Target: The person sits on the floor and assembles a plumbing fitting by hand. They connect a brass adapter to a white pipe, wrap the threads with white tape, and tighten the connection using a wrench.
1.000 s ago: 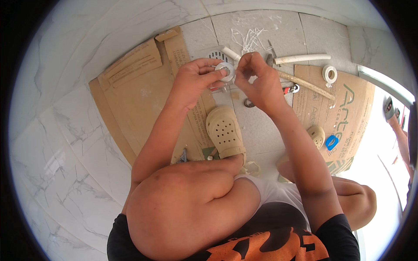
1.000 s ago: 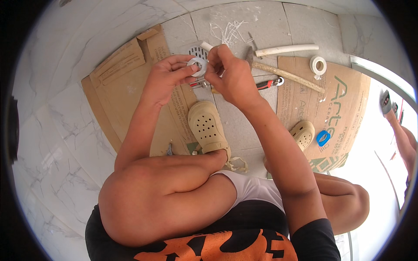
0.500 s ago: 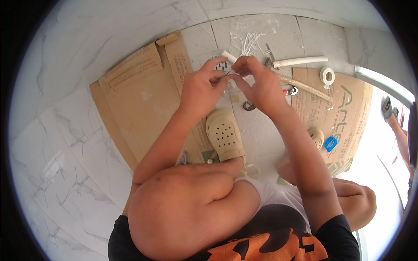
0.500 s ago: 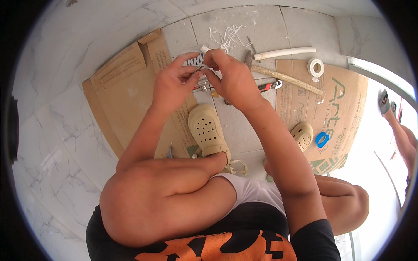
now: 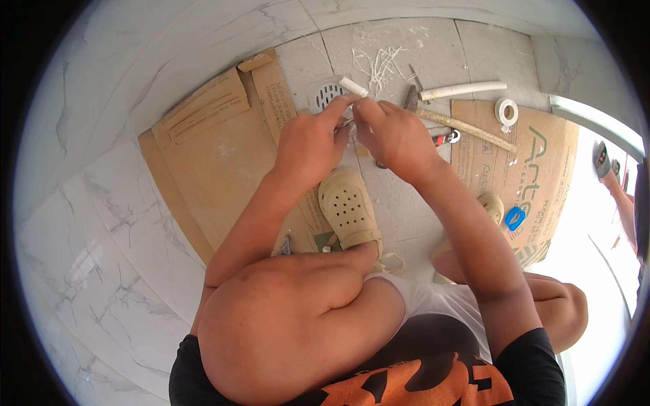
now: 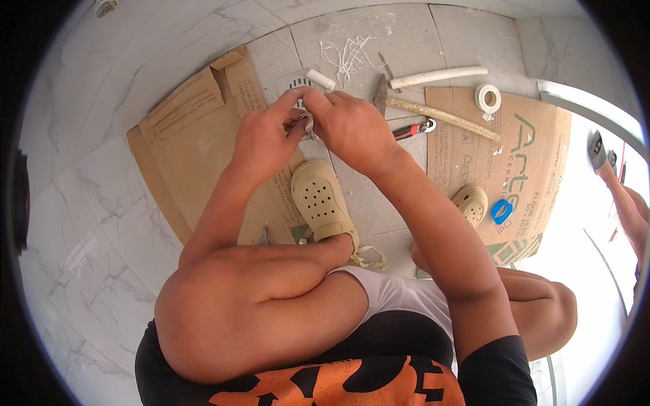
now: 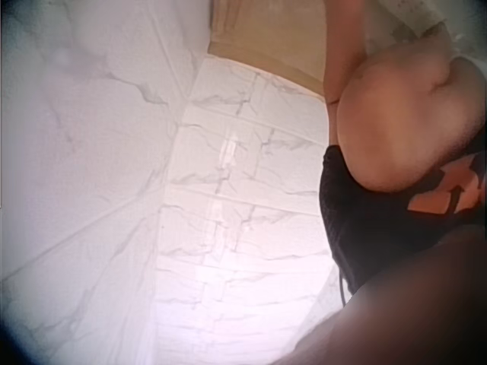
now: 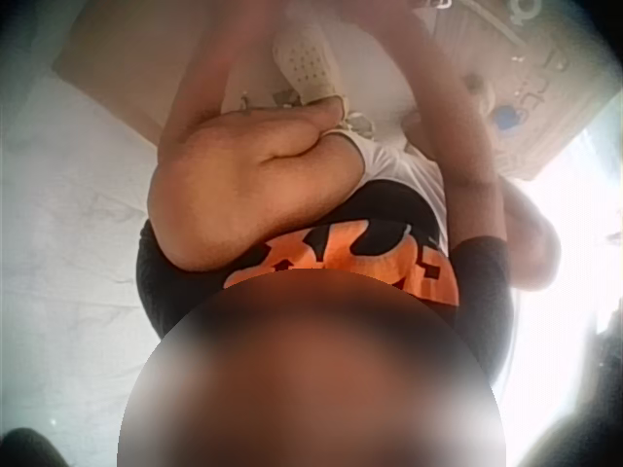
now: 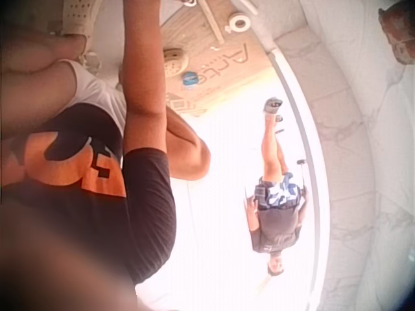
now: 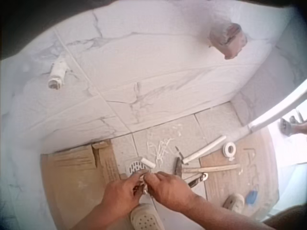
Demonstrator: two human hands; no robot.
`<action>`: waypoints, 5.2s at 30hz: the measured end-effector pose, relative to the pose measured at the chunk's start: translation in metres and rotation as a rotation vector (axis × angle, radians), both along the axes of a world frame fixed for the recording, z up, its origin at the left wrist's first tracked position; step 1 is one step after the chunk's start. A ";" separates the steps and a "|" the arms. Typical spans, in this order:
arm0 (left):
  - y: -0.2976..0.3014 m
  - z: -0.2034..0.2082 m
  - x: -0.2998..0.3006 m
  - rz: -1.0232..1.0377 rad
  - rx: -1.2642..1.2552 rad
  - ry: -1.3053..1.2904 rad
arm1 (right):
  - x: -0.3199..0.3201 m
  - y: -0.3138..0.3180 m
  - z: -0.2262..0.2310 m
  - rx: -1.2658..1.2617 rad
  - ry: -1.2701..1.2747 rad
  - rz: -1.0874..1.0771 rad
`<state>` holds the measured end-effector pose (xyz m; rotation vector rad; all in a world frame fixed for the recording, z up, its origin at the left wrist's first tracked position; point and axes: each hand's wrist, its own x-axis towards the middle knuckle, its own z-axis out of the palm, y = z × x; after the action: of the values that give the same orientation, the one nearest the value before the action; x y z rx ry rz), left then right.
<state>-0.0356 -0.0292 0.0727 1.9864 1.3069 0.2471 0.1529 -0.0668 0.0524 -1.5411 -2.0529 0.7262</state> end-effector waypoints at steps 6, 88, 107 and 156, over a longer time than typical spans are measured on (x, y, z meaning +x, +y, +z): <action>0.001 0.006 0.001 0.142 -0.201 -0.186 | 0.005 0.007 -0.005 -0.116 0.199 -0.143; 0.003 -0.039 -0.001 0.509 -0.468 -0.458 | 0.008 0.010 -0.021 -0.207 0.537 -0.306; 0.001 -0.023 0.003 0.293 -0.253 -0.257 | 0.004 0.008 -0.020 -0.117 0.121 -0.157; 0.007 -0.024 -0.001 0.483 -0.596 -0.456 | 0.004 0.013 -0.005 -0.224 0.212 -0.114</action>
<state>-0.0370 -0.0222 0.0486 1.0291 1.3355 0.4471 0.1569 -0.0536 0.0476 -1.6080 -1.7634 1.0554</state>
